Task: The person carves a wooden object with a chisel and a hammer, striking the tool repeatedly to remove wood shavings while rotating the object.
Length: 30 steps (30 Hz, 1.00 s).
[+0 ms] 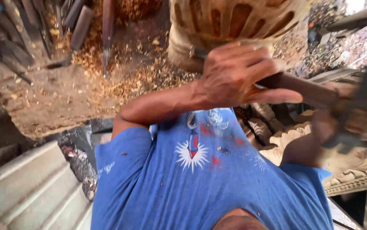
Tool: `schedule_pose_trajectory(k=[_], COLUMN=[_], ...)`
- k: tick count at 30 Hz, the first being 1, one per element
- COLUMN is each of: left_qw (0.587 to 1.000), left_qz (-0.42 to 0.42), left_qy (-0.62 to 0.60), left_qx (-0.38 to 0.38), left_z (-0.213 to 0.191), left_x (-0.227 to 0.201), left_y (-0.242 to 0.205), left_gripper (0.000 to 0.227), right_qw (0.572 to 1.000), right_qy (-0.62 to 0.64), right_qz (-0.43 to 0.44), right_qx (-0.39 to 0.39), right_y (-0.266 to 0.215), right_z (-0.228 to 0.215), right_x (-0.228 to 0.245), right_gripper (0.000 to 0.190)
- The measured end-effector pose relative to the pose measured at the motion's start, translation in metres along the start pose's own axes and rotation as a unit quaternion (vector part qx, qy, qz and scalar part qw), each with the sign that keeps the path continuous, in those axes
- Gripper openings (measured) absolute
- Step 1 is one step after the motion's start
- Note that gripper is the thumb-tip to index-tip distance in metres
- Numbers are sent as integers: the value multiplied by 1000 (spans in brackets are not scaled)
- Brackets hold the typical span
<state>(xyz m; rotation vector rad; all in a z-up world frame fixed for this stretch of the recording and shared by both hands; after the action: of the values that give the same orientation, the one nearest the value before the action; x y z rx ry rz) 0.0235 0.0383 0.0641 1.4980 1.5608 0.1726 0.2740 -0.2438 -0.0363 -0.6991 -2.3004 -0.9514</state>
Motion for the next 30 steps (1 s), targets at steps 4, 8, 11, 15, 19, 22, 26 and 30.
schedule_pose_trajectory(k=[4,8,11,15,19,22,26,30], left_qw=[1000,997,995,989,993,994,996,998], left_qz=[-18,64,73,-14,45,55,36,8], left_qy=[6,39,-8,-13,-1,27,63,66], left_qx=[-4,10,61,149,110,88,59,17], left_z=[1,-17,-12,23,52,71,67,51], left_x=[-3,-27,-36,-31,-39,-34,-19,-16], left_y=[-5,-19,-40,-46,-31,-10,3,8], left_gripper=[54,60,54,46,47,52,54,55], right_qw=[997,990,972,918,944,962,974,969], right_qy=[33,-53,113,336,283,261,211,-211], right_qz=[62,-6,81,149,124,53,49,-22], right_qx=[19,134,191,147,113,51,67,130], right_y=[5,-5,4,11,14,6,-12,-21], right_z=[9,73,101,114,84,51,-7,-35], right_x=[8,73,83,73,54,18,-38,-24], right_gripper=[27,25,24,23,27,26,7,8])
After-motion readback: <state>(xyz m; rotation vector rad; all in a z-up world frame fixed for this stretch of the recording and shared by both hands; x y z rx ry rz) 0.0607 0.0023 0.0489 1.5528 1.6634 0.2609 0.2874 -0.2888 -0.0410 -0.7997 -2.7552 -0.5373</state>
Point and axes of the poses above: each hand's wrist, its own y-axis towards the middle knuckle, its own z-axis out of the palm, x = y × z, the point moved 7 cm from there along y, towards the middle knuckle, and after that the axes turned 13 degrees about x, right-handed, at the moved point
